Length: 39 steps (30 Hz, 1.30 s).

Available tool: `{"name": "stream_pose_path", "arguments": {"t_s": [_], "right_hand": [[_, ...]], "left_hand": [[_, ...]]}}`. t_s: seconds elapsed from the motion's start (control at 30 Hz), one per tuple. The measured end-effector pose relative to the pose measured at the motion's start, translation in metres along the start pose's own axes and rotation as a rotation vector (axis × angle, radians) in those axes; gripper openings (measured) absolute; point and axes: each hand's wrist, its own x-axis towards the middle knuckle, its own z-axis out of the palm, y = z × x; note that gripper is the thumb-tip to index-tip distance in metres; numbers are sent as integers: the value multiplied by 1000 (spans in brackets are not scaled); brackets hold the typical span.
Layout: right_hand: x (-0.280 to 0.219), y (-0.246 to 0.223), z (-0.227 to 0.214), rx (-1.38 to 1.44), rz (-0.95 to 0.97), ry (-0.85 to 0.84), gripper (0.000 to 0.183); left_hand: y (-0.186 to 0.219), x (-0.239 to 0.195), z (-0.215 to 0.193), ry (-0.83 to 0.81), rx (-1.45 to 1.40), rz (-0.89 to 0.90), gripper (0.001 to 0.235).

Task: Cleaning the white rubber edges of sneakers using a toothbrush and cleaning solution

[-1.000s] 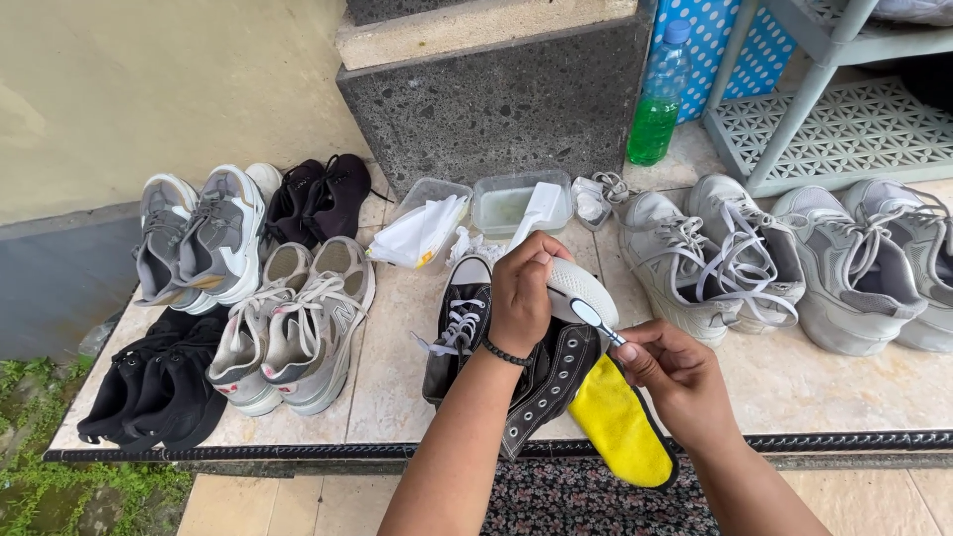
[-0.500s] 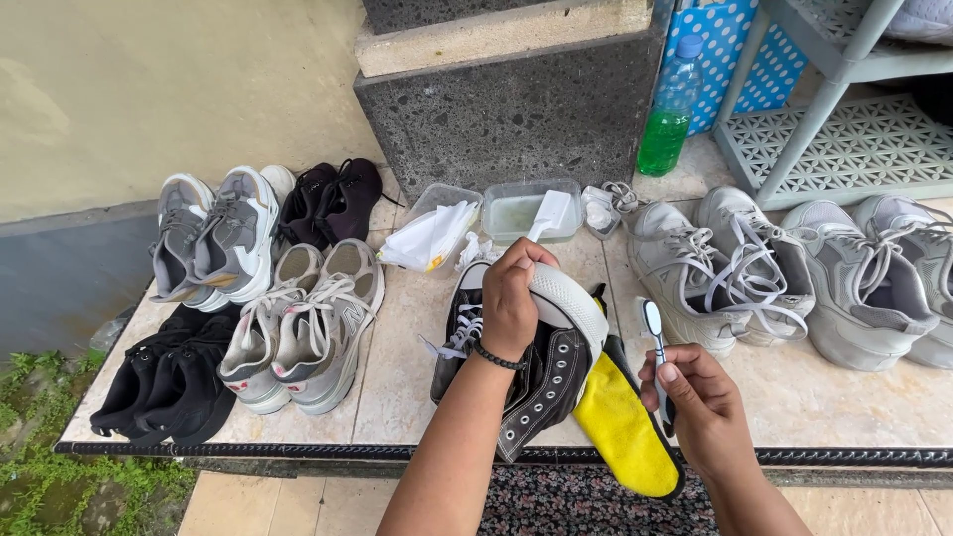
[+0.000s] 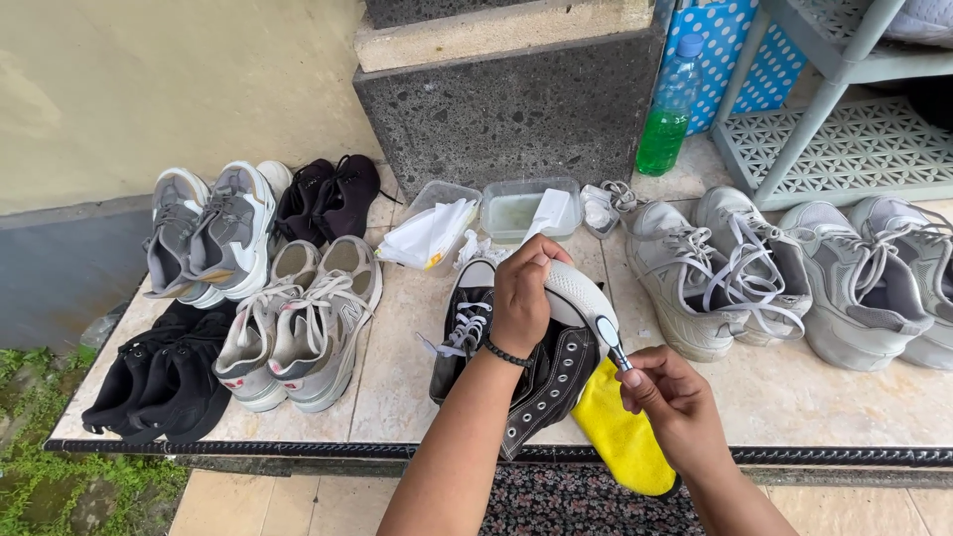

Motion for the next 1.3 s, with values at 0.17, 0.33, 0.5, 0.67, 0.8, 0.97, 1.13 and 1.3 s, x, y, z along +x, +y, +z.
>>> {"name": "stream_pose_path", "arguments": {"t_s": [0.17, 0.33, 0.5, 0.67, 0.8, 0.97, 1.13, 1.3], "right_hand": [[-20, 27, -12, 151, 81, -42, 13], [-4, -1, -18, 267, -65, -47, 15], [49, -44, -19, 22, -80, -70, 26], [75, -79, 7, -138, -228, -113, 31], [83, -84, 3, -248, -258, -180, 32], [69, -75, -6, -264, -199, -230, 36], [43, -36, -3, -249, -134, -379, 35], [51, -35, -20, -25, -162, -255, 36]], "left_hand": [[-5, 0, -8, 13, -44, -36, 37], [5, -1, -10, -57, -56, -33, 38], [16, -1, -5, -41, -38, -131, 34], [-29, -6, 6, 44, -71, -54, 27], [-30, -5, 4, 85, -52, -70, 29], [-11, 0, -10, 115, -52, -97, 36], [-9, 3, -22, 152, -60, -118, 35], [-12, -1, -18, 129, -94, -104, 33]]}}
